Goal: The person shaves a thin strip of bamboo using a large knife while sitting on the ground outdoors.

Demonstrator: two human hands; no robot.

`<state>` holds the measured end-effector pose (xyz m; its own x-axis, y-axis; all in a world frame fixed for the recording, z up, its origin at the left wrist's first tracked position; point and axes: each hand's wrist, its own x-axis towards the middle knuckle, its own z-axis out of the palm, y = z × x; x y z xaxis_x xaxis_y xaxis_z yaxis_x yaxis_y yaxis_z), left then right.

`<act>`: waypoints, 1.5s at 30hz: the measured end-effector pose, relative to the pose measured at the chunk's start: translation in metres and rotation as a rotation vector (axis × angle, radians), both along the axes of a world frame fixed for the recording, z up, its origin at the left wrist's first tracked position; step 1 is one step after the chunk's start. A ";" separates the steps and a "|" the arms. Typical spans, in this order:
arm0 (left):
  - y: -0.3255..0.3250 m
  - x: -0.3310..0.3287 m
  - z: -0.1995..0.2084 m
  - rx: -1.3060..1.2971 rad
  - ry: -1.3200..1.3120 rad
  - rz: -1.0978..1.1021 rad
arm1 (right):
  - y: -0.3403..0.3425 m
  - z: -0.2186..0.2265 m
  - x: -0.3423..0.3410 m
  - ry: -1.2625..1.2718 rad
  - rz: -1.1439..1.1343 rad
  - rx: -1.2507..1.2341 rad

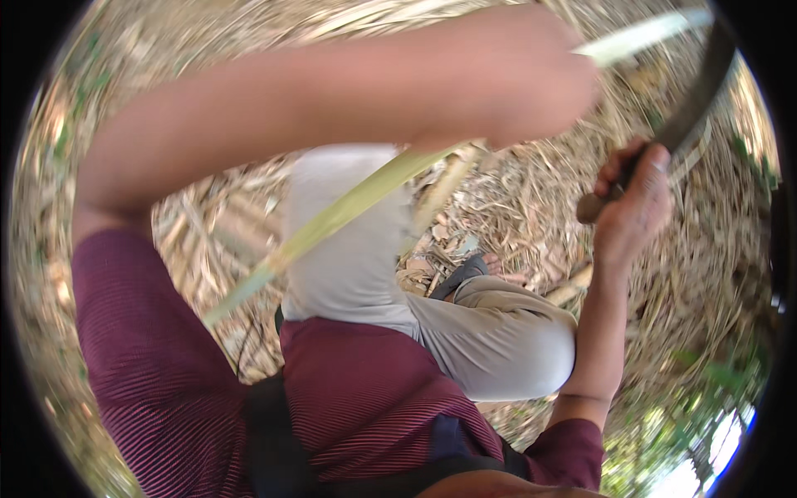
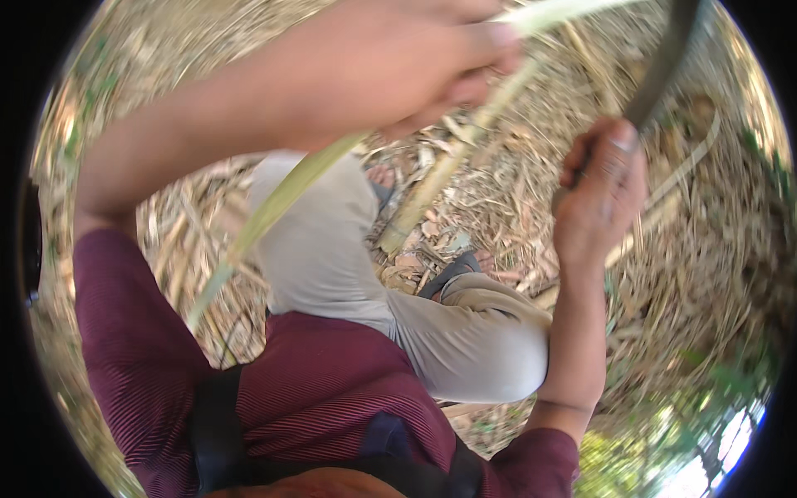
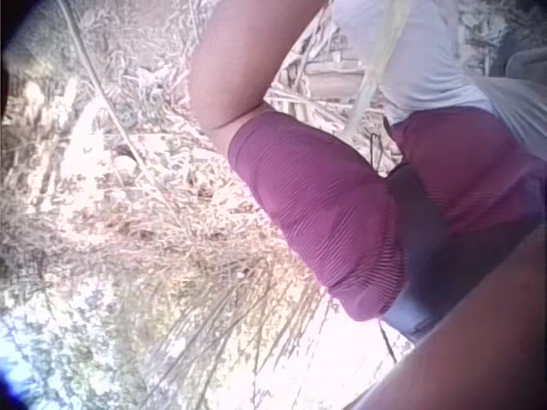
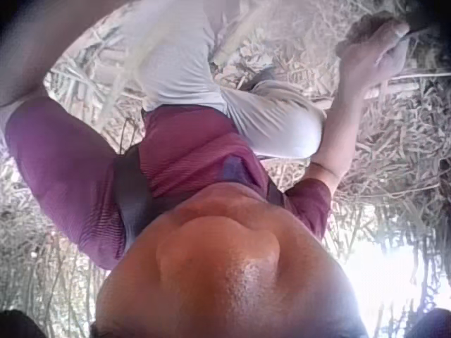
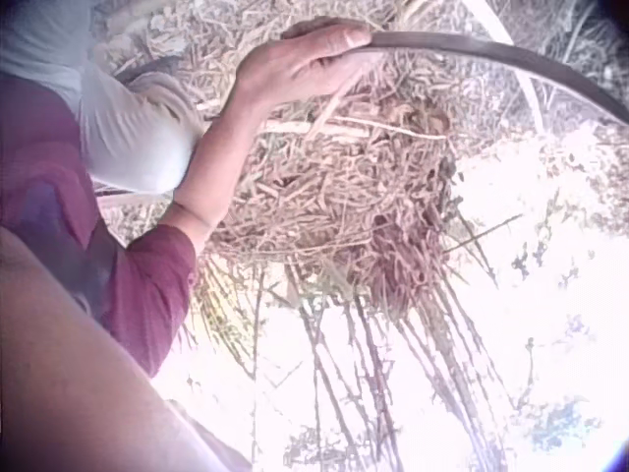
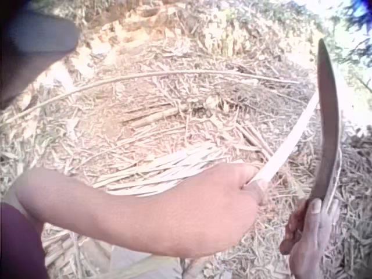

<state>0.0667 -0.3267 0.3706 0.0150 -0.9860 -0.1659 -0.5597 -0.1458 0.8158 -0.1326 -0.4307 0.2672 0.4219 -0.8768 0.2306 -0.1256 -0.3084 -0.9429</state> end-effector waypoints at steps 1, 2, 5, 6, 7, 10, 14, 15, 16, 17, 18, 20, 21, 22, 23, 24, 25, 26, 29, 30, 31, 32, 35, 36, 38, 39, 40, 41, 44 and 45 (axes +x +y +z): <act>-0.010 -0.017 -0.011 0.112 0.367 0.273 | -0.010 -0.003 -0.005 -0.009 -0.044 0.027; -0.021 -0.017 -0.020 0.108 0.300 0.186 | -0.023 -0.002 -0.019 0.123 -0.069 0.034; -0.044 -0.008 -0.030 0.388 0.703 0.199 | -0.047 -0.012 -0.023 0.134 -0.206 -0.277; -0.045 -0.019 -0.036 0.337 0.714 0.290 | -0.051 -0.010 -0.020 0.121 -0.197 -0.123; -0.051 -0.017 -0.049 0.364 0.724 0.289 | -0.053 -0.006 -0.026 0.173 -0.194 -0.009; -0.071 -0.032 -0.062 0.401 0.757 0.251 | -0.051 0.000 -0.047 0.314 -0.113 0.165; -0.078 -0.015 -0.098 0.398 0.702 0.208 | -0.017 0.000 -0.058 0.193 -0.216 0.146; -0.064 -0.008 -0.111 0.381 0.670 0.204 | 0.001 0.000 -0.056 0.189 -0.217 0.153; -0.065 -0.007 -0.117 0.361 0.645 0.196 | 0.008 0.006 -0.057 0.191 -0.221 0.156; -0.065 -0.009 -0.121 0.363 0.620 0.200 | 0.013 0.007 -0.055 0.196 -0.248 0.107; -0.063 -0.011 -0.120 0.359 0.602 0.208 | 0.014 0.011 -0.052 0.211 -0.268 0.055; -0.057 -0.008 -0.119 0.344 0.634 0.147 | 0.021 0.023 -0.049 0.254 -0.302 -0.016; -0.056 -0.011 -0.112 0.334 0.624 0.135 | 0.023 0.035 -0.052 0.270 -0.317 -0.032; -0.053 -0.015 -0.105 0.325 0.617 0.127 | 0.026 0.047 -0.055 0.289 -0.328 -0.047; -0.047 -0.014 -0.103 0.306 0.612 0.132 | 0.032 0.052 -0.053 0.306 -0.328 -0.061; -0.041 -0.012 -0.100 0.291 0.617 0.104 | 0.038 0.053 -0.050 0.325 -0.327 -0.073; -0.037 -0.008 -0.095 0.283 0.649 0.067 | 0.044 0.054 -0.048 0.345 -0.324 -0.084; -0.031 -0.003 -0.091 0.277 0.672 0.032 | 0.053 0.054 -0.044 0.312 -0.305 -0.097; -0.016 0.004 -0.079 0.205 0.602 0.040 | 0.073 0.063 -0.024 0.488 -0.233 -0.235; -0.017 0.003 -0.076 0.181 0.570 0.072 | 0.077 0.063 -0.017 0.504 -0.242 -0.318; -0.014 0.000 -0.073 0.156 0.538 0.107 | 0.081 0.062 -0.012 0.482 -0.246 -0.288; -0.007 -0.013 -0.066 0.139 0.534 0.144 | 0.086 0.064 -0.013 0.473 -0.222 -0.265; -0.007 -0.017 -0.070 0.166 0.562 0.049 | 0.093 0.072 -0.021 0.481 -0.222 -0.276; -0.011 -0.001 -0.077 0.237 0.631 -0.071 | 0.097 0.072 -0.021 0.478 -0.233 -0.283; -0.010 0.012 -0.094 0.129 0.511 0.101 | 0.108 0.070 -0.014 0.487 -0.250 -0.298; -0.010 0.011 -0.100 0.087 0.436 0.171 | 0.121 0.067 -0.003 0.496 -0.276 -0.292; -0.014 0.004 -0.101 0.068 0.421 0.174 | 0.132 0.066 0.007 0.505 -0.311 -0.283; -0.018 -0.009 -0.105 0.073 0.408 0.135 | 0.139 0.050 0.025 0.406 -0.435 -0.219; -0.006 0.011 -0.095 -0.013 0.377 0.184 | 0.135 0.014 0.092 0.152 -0.513 -0.175; -0.010 0.005 -0.097 -0.017 0.364 0.159 | 0.129 0.012 0.088 0.142 -0.488 -0.196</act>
<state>0.0717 -0.3363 0.2737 0.1113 -0.9787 -0.1722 -0.2052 -0.1922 0.9597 -0.0444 -0.3017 0.2795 0.0158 -0.9250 0.3795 -0.4204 -0.3505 -0.8369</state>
